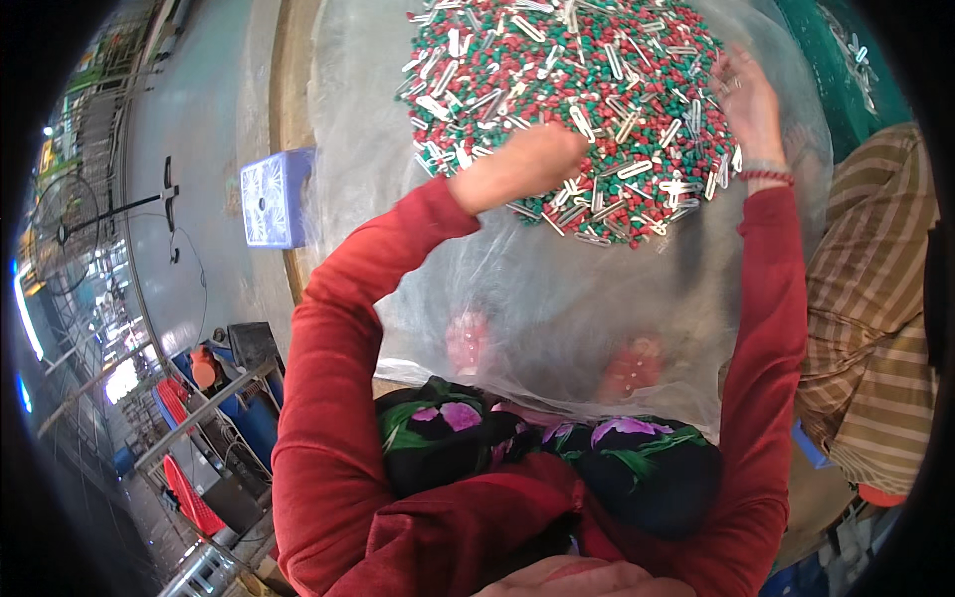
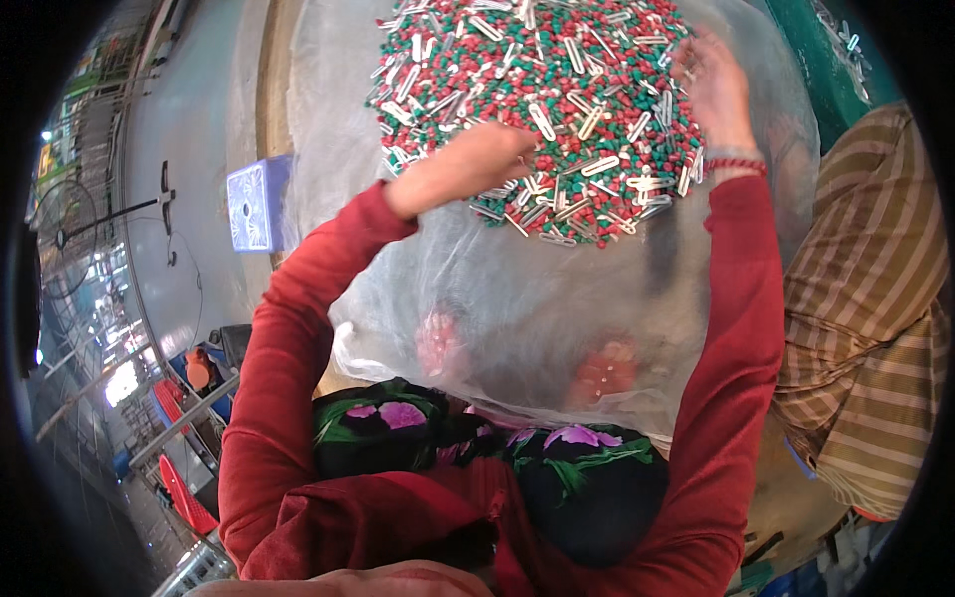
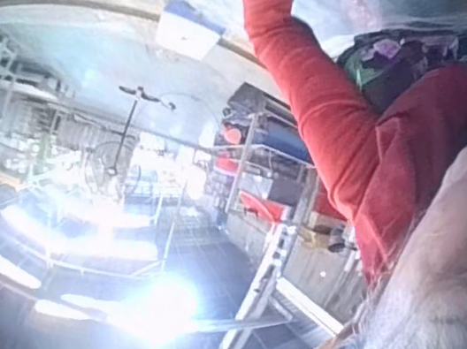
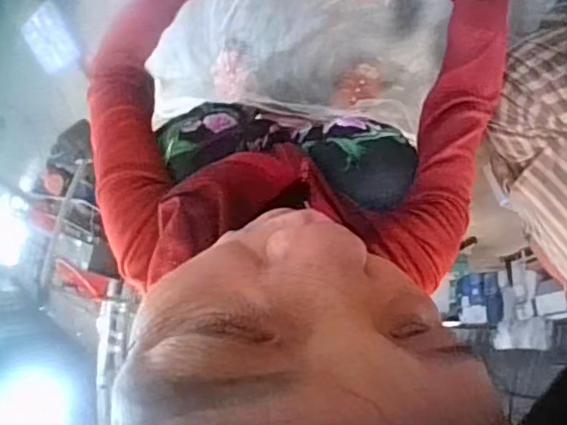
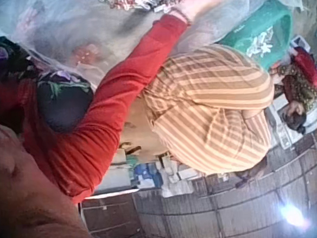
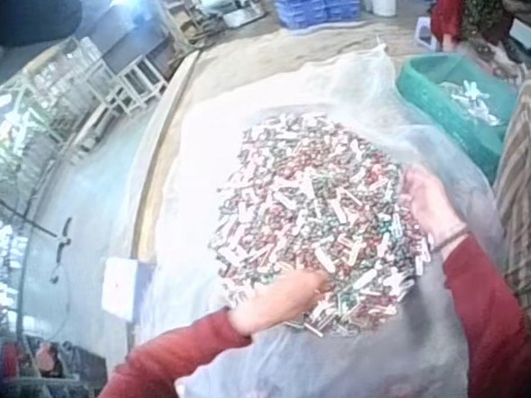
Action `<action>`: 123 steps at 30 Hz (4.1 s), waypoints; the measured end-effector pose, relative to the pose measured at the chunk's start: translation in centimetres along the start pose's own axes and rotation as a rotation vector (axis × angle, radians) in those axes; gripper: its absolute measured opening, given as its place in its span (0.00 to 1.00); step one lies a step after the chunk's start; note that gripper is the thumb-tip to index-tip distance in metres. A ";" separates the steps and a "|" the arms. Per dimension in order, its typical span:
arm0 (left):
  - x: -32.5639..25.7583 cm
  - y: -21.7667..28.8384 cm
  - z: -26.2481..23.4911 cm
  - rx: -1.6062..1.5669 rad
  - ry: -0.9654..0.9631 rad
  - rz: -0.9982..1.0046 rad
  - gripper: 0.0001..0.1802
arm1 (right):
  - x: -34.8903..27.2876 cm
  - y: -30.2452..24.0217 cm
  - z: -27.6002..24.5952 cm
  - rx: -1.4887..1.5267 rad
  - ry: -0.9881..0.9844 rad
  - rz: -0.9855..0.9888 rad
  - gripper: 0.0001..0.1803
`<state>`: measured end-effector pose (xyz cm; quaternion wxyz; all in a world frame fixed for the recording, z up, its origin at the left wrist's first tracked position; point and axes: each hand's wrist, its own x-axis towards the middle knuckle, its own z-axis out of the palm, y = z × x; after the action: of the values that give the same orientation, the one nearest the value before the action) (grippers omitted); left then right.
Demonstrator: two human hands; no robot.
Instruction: The person pours a large quantity of red, green, and white capsule-shaped objects onto a mesh sheet and then uses both hands to sort and separate them. The person continues to manipulate the pile, picking up and dropping the capsules repeatedly.
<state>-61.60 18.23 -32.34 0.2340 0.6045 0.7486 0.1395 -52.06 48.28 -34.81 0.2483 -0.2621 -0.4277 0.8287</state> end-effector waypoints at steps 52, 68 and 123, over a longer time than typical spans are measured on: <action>-3.2 -5.0 4.6 -0.692 0.395 -0.390 0.13 | -10.2 16.0 2.9 -1.542 -0.851 -0.465 0.13; -6.1 -12.9 21.1 -0.336 0.249 -0.085 0.19 | -11.2 22.4 0.7 -1.472 -0.869 -0.457 0.27; -6.4 -3.3 -3.0 -0.472 0.576 -0.085 0.12 | -14.6 11.0 9.4 -0.028 -0.509 0.424 0.16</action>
<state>-64.91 11.50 -30.25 0.1525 0.4384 0.7553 0.4627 -49.39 27.96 -36.14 -0.0480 -0.1332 -0.4232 0.8949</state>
